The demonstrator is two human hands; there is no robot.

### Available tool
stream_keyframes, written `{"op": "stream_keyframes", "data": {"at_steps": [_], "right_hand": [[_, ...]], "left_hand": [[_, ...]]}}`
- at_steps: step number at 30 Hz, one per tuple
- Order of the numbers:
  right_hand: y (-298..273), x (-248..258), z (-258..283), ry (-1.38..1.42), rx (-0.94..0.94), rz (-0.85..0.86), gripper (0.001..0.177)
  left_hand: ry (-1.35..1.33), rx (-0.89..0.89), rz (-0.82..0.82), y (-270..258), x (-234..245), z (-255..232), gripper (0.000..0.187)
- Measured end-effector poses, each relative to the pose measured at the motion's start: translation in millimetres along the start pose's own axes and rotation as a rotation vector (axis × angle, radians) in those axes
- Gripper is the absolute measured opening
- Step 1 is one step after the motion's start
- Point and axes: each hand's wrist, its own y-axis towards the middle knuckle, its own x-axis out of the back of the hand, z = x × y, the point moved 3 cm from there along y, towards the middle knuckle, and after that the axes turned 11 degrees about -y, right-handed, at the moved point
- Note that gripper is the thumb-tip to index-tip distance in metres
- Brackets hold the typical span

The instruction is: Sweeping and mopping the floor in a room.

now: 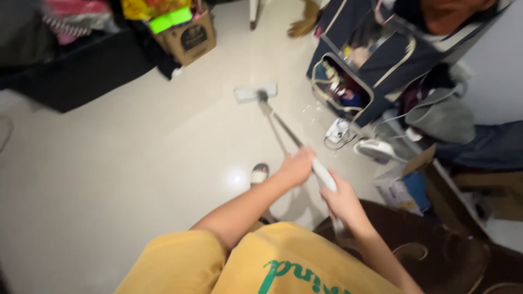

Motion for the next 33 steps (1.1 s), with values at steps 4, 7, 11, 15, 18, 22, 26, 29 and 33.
{"op": "stream_keyframes", "data": {"at_steps": [4, 7, 11, 15, 18, 22, 26, 29, 33], "right_hand": [[32, -47, 7, 0.124, 0.090, -0.019, 0.062], [46, -85, -17, 0.437, 0.071, 0.064, 0.045], [3, -125, 29, 0.428, 0.136, 0.201, 0.037], [-72, -147, 80, 0.447, -0.029, 0.466, 0.025], [-80, -171, 79, 0.359, -0.075, 0.629, 0.033], [-73, -223, 71, 0.303, -0.060, 0.570, 0.043], [-62, -320, 77, 0.333, -0.065, 0.557, 0.041], [-64, -401, 96, 0.382, -0.132, 0.625, 0.039], [-79, -496, 116, 0.611, -0.284, 0.773, 0.038]], "left_hand": [[-0.329, 0.050, -0.329, -25, -51, 64, 0.025], [-1.286, 0.557, -0.036, -83, -6, 2, 0.039], [-1.184, 0.623, -0.252, -127, 41, 10, 0.047], [-1.440, 0.780, -0.165, -176, 58, 54, 0.037], [-1.418, 0.735, -0.323, -234, 84, 123, 0.025], [-1.398, 0.892, -0.379, -340, 171, 145, 0.019], [-1.289, 0.939, -0.434, -442, 232, 149, 0.020], [-1.235, 0.943, -0.414, -516, 253, 167, 0.020], [-1.179, 0.975, -0.388, -603, 266, 180, 0.022]]}}
